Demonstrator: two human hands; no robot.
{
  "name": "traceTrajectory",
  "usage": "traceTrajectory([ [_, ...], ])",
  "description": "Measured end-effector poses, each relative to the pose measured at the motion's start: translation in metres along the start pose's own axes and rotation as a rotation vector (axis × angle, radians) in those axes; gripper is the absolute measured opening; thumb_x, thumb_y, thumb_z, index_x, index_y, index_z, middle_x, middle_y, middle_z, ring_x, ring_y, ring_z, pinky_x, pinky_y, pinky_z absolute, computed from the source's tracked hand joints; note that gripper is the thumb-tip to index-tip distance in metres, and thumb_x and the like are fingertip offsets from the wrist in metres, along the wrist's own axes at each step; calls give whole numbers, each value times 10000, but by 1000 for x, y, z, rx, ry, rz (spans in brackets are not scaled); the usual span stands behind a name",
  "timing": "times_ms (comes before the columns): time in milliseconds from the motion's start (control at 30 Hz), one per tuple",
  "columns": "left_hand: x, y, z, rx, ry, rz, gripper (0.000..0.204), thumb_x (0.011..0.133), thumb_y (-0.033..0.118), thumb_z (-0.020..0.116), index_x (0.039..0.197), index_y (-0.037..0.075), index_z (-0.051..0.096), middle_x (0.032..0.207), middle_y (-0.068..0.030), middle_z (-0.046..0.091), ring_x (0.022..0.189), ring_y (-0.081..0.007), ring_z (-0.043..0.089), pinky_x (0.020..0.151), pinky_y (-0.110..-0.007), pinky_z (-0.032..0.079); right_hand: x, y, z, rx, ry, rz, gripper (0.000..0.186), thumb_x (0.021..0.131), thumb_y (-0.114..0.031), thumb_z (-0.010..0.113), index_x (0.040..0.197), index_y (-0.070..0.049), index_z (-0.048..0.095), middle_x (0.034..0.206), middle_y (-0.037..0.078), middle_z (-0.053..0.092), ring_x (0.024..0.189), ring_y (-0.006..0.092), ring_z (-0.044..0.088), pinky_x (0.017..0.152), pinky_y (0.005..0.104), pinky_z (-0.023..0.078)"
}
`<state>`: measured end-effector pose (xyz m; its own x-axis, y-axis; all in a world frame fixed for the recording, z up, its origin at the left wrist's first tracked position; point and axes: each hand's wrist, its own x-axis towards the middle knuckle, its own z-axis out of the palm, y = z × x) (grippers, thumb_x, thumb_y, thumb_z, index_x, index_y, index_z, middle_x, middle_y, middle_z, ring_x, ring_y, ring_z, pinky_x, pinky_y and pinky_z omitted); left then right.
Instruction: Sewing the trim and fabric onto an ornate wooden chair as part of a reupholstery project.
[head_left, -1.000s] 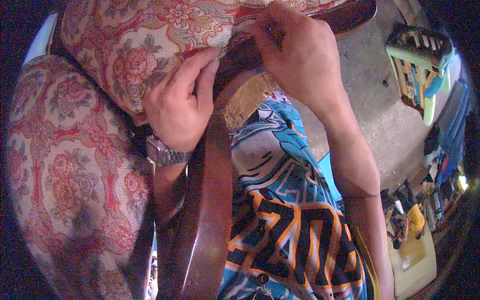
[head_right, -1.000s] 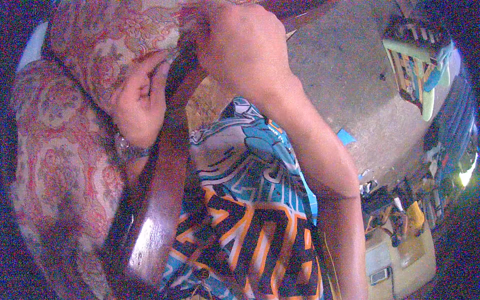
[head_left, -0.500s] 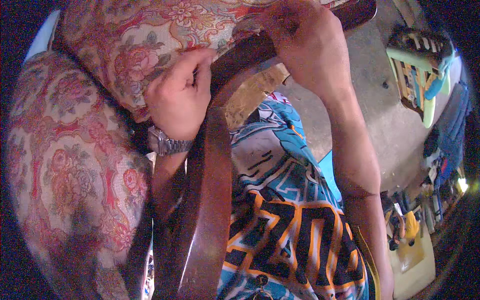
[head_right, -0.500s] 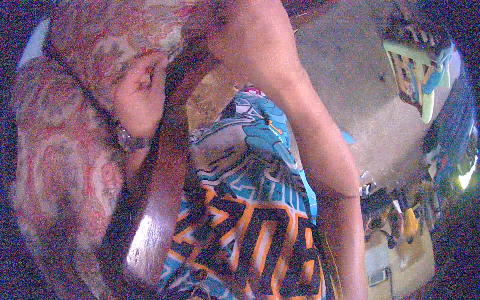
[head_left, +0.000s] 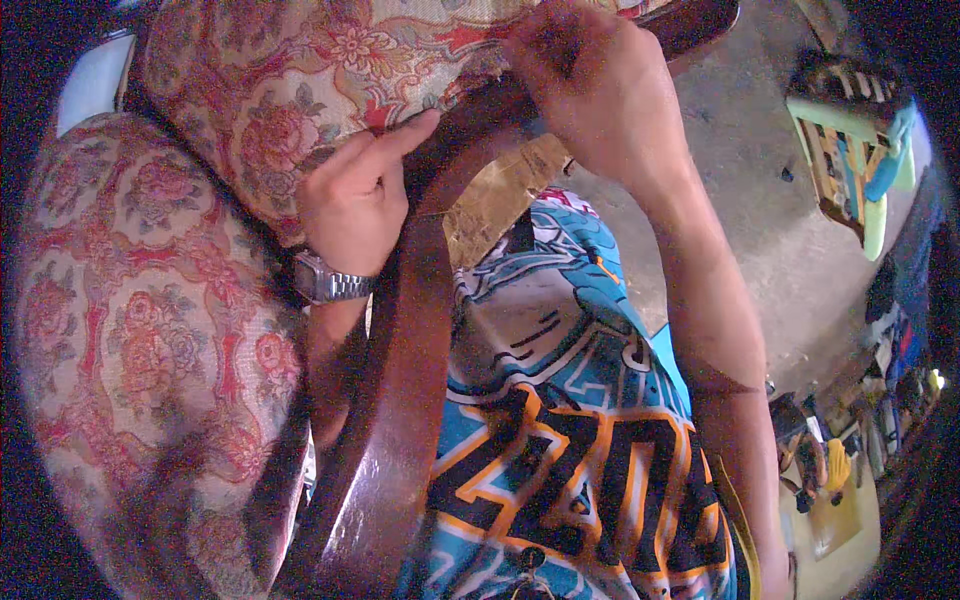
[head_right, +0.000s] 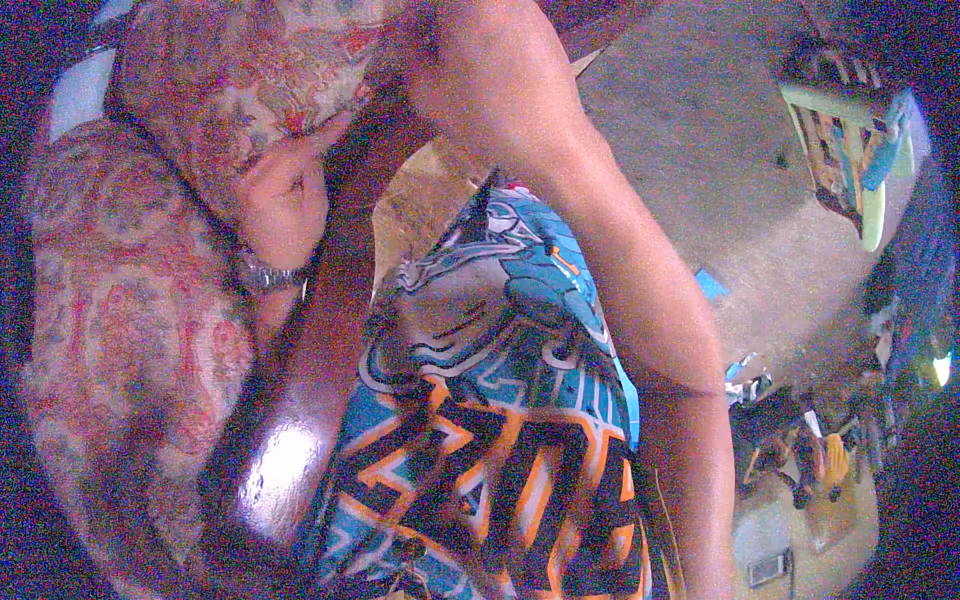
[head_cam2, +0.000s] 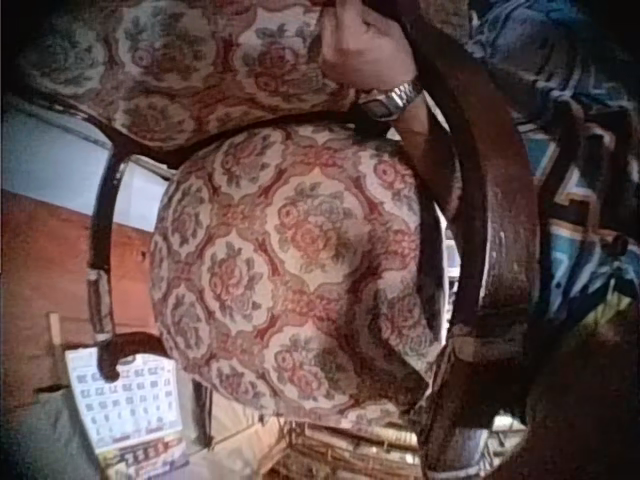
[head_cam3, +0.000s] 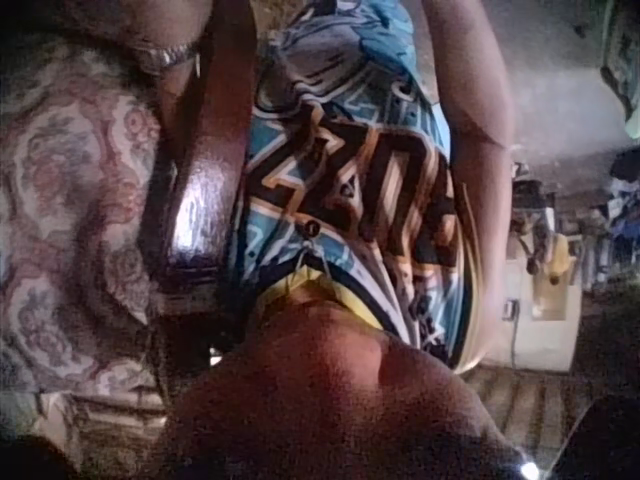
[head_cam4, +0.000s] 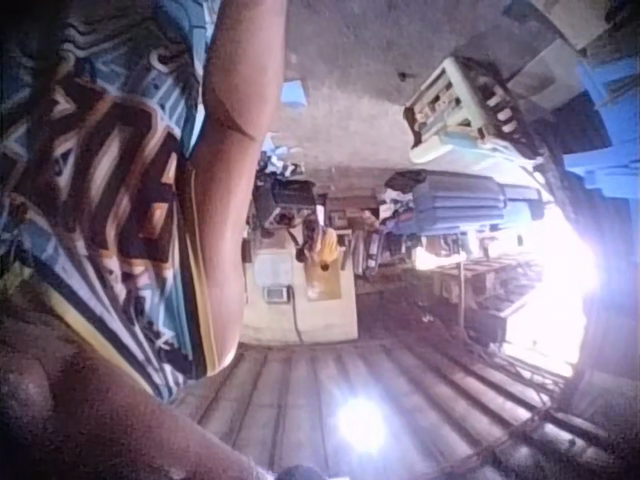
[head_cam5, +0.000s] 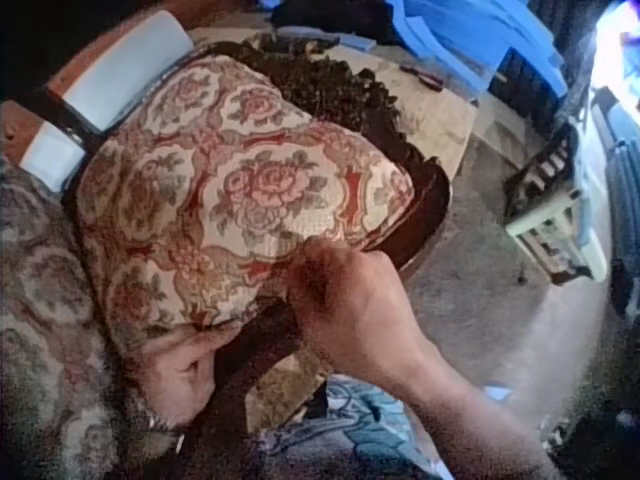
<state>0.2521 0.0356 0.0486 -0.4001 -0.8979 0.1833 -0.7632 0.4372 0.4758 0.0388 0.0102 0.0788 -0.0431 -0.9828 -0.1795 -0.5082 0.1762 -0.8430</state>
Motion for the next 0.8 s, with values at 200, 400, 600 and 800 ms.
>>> traceTrajectory([
  [200,0,8,0,81,-69,-70,360,759,-5,553,997,227,693,692,-77,579,616,-277,580,554,-377,475,-9,9,15,-213,-72,-186,133,794,-128,575,809,4,564,666,223,590,674,394,606,573,451,470],
  [400,4,7,-2,39,-46,-132,314,760,23,563,966,220,695,727,-83,602,668,-292,593,604,-388,486,-10,10,39,-412,86,-298,114,803,-215,626,833,-106,621,640,143,610,599,357,602,529,439,484],
  [600,8,9,-3,31,-81,-212,287,759,48,583,958,221,697,752,-80,616,672,-292,600,598,-385,488,-9,8,40,-424,93,-271,125,795,-223,639,841,-108,620,632,145,603,604,353,602,531,440,478],
  [800,12,11,-7,17,-88,-245,275,758,51,587,960,203,696,770,-81,627,673,-299,606,597,-388,495,-9,10,44,-484,128,-330,113,792,-199,640,832,-100,605,602,126,597,573,323,594,536,420,469],
])
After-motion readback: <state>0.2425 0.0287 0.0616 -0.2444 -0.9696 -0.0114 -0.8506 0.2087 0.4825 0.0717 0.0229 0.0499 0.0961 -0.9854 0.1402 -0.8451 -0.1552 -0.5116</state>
